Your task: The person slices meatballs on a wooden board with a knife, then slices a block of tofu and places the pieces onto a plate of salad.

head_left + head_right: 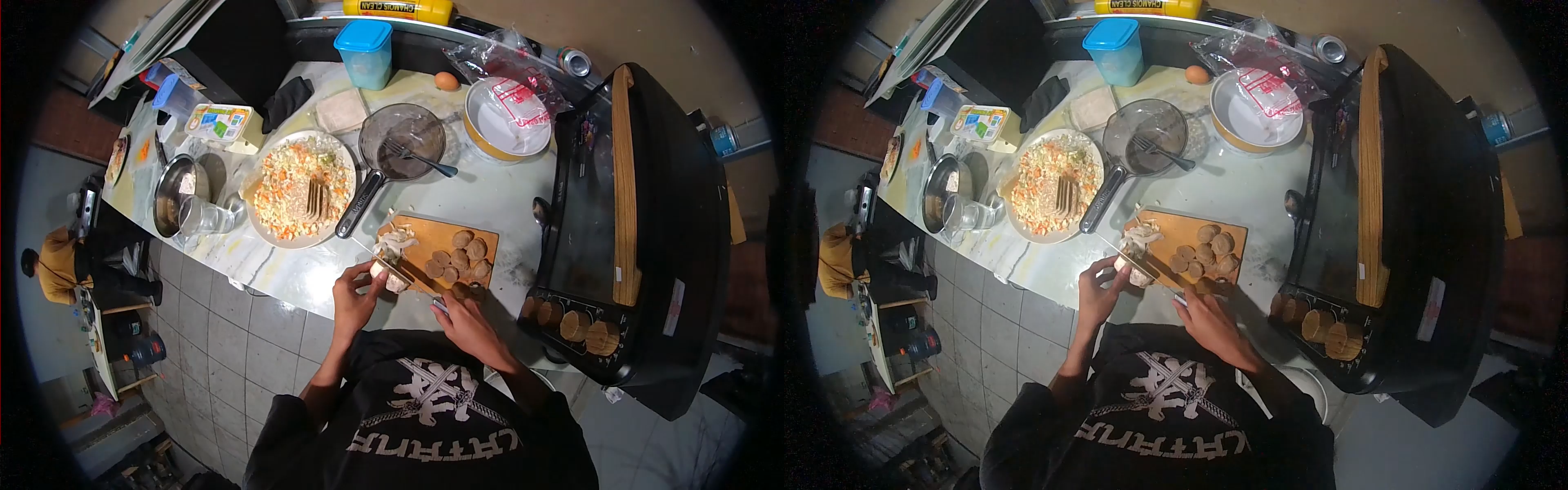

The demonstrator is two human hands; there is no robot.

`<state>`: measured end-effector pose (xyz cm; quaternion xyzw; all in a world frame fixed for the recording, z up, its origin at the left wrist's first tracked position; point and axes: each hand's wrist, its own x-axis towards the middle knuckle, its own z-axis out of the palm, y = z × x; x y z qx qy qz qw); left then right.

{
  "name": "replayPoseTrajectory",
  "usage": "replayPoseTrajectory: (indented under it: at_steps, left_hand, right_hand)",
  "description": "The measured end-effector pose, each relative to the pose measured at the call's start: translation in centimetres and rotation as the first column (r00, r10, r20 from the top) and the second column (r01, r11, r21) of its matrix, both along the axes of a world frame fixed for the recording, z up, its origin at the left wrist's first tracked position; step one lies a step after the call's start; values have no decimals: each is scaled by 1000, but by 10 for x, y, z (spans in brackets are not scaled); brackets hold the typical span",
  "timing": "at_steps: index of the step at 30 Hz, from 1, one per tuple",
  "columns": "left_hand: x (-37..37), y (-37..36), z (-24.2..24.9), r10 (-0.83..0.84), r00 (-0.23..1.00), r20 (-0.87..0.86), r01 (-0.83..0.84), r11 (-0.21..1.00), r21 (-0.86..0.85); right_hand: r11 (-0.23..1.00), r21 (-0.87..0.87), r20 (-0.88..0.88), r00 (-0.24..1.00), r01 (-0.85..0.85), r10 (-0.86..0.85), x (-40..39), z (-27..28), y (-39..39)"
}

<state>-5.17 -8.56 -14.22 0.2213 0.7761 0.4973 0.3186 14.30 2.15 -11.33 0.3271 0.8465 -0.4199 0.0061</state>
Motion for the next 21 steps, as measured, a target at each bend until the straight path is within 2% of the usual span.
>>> replayPoseTrajectory:
  at_steps: [6, 13, 18, 20, 21]
  left_hand:
    - [-1, -2, 8, 9, 999, 31, -9, 1000, 0]
    - [-3, -4, 14, 6, 994, 113, -5, 1000, -16]
    - [-5, -7, 5, -12, 994, 109, 12, 1000, 9]
    - [-6, -10, 5, -13, 995, 102, 10, 1000, 22]
    - [-6, -11, 7, -12, 988, 153, 10, 1000, 10]
  right_hand:
    - [997, 75, 9, 1000, -27, 26, -3, -3, -5]
    - [995, 84, 5, 999, -44, 44, -6, 8, -2]
    - [1000, 1, 55, 998, -8, 8, -9, 23, 0]
    - [1000, 23, 70, 998, -5, 3, -7, 15, -2]
    - [999, 46, 85, 996, -2, -1, -7, 12, -2]
